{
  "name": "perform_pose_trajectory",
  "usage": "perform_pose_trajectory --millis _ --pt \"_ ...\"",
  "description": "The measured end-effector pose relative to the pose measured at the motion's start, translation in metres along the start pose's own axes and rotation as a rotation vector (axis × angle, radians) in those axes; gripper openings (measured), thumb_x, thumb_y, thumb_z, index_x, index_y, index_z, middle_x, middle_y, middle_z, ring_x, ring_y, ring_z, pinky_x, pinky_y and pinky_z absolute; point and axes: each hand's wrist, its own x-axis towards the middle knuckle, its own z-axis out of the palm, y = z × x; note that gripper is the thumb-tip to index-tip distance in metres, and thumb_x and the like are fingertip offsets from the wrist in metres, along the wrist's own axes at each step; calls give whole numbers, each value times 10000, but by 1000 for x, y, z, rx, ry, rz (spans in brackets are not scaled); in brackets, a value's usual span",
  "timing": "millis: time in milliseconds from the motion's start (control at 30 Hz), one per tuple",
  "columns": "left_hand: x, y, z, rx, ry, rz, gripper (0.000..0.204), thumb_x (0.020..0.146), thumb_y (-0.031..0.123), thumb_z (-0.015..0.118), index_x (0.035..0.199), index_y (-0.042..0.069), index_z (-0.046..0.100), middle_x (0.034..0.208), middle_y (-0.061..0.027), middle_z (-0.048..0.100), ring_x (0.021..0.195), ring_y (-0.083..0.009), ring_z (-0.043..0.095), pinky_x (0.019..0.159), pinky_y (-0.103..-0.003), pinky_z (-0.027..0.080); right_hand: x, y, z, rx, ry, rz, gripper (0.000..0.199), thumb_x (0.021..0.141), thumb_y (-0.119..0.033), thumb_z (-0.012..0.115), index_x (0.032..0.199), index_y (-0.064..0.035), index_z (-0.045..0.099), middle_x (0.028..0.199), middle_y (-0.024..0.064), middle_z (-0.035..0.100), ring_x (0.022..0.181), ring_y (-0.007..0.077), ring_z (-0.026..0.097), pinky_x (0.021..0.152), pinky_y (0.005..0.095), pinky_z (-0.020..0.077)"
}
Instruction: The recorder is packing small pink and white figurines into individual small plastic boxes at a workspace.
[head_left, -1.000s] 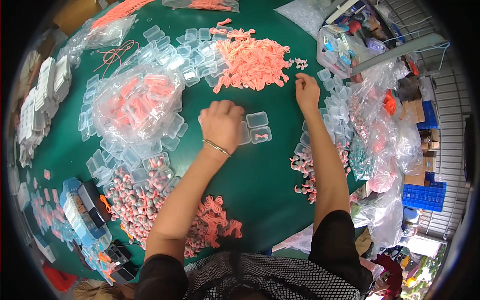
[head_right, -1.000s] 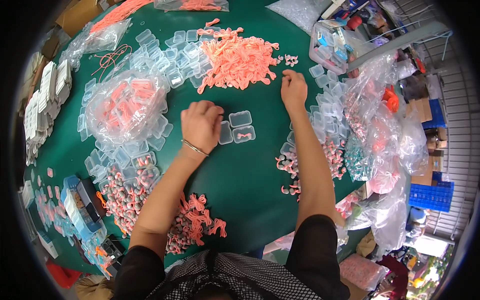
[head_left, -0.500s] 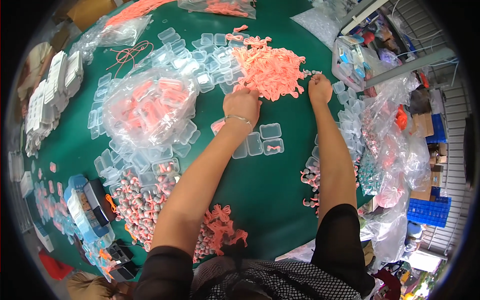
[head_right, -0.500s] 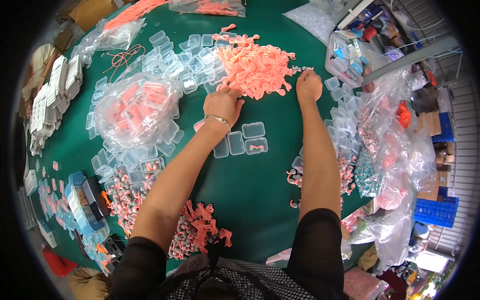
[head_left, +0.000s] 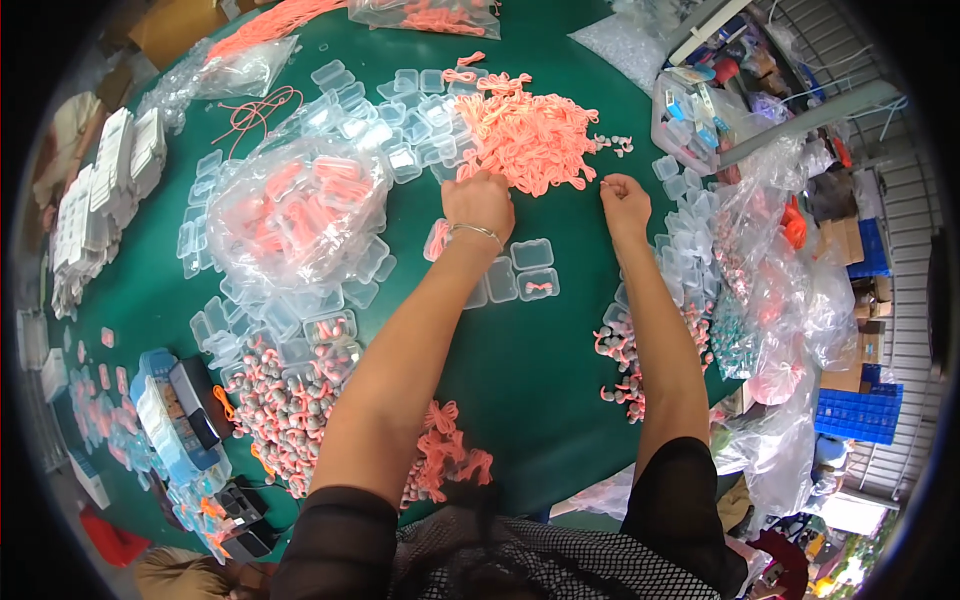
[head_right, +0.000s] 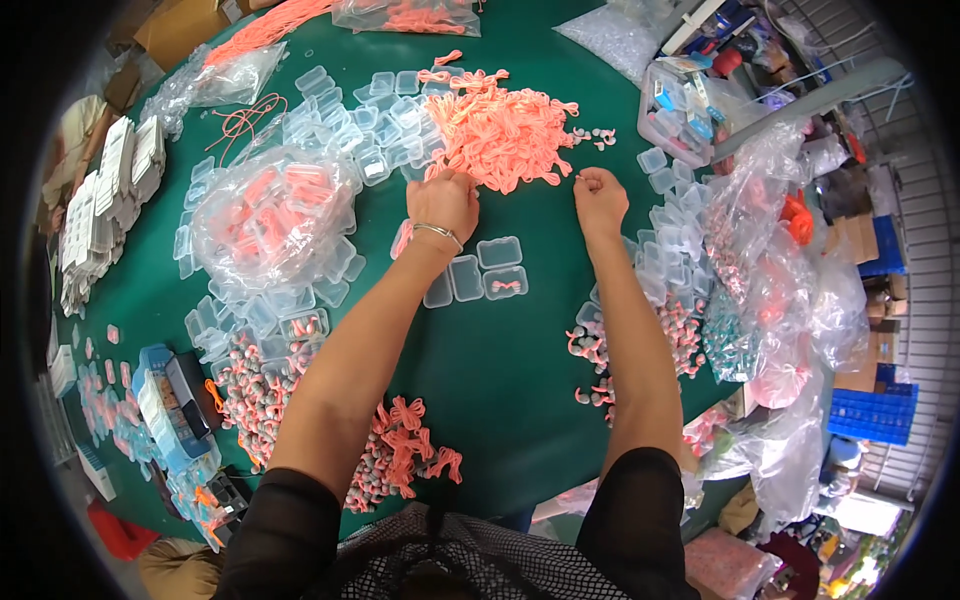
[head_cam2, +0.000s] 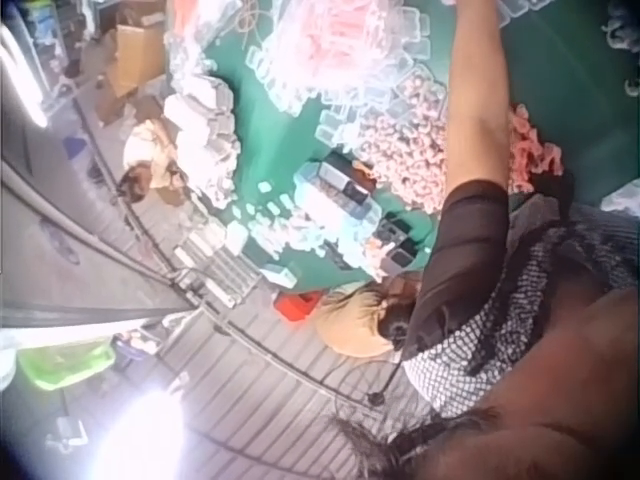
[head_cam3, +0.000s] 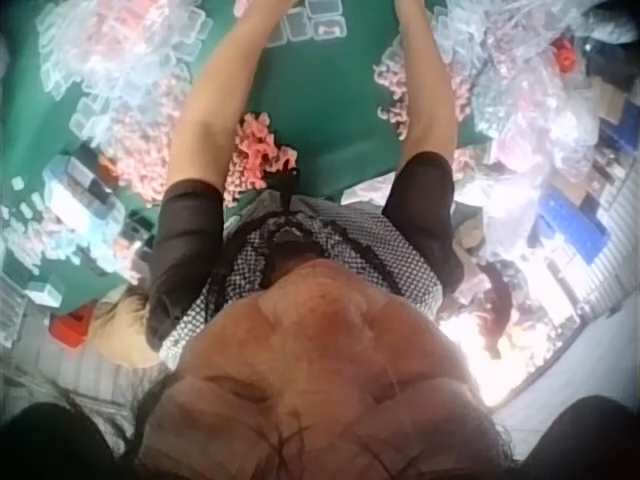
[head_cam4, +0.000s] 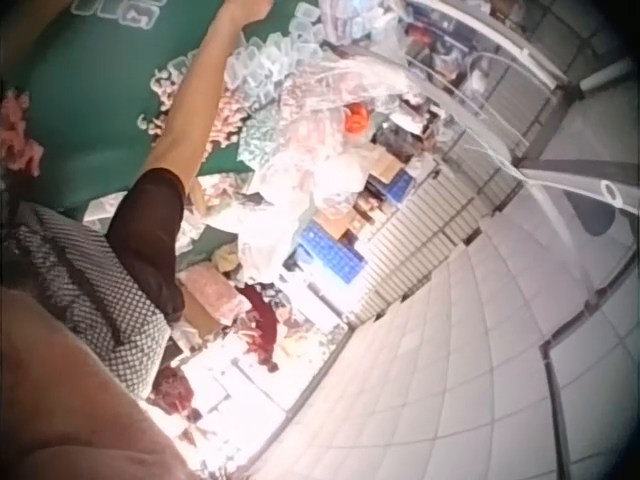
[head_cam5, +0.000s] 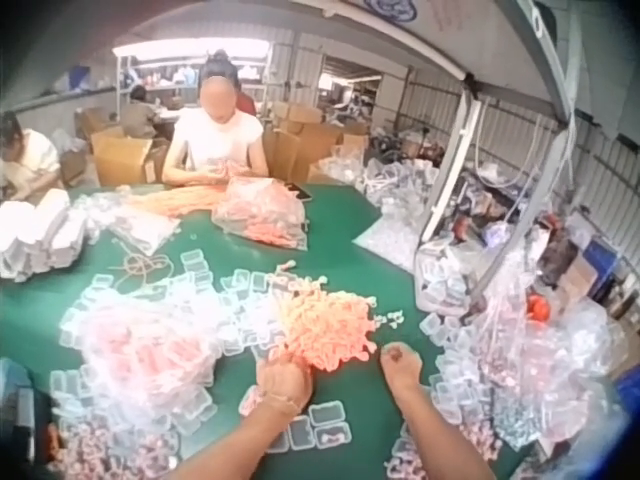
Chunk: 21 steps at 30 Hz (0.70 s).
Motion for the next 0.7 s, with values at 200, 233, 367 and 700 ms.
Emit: perform_pose_trajectory --millis 200,233,367,700 --pt "-19 -21 -18 -148 -50 290 104 785 96 653 864 155 683 898 6 644 808 -213 632 705 -382 392 -38 -20 -10 48 -82 -2 110 804 -41 693 913 -31 685 757 30 663 614 87 579 596 234 480" --pt "-21 -24 -24 -146 -54 285 104 785 96 653 864 155 683 898 6 644 808 -213 632 705 -382 392 -45 -23 -13 52 -101 -40 114 810 -40 692 923 -31 683 771 31 659 612 86 570 591 235 474" --pt "-31 -38 -52 -319 -178 364 96 810 86 636 879 147 662 914 12 627 810 -205 617 703 -355 377 -89 -47 -23 155 -177 -114 125 824 -42 693 948 -39 677 806 35 645 626 83 554 585 237 459" --pt "-56 -71 -79 -306 -269 649 78 812 141 636 866 165 687 912 26 626 904 -185 595 734 -345 386 -215 -83 -6 358 -304 -37 114 823 28 675 918 -30 654 823 12 590 621 47 517 543 206 405"
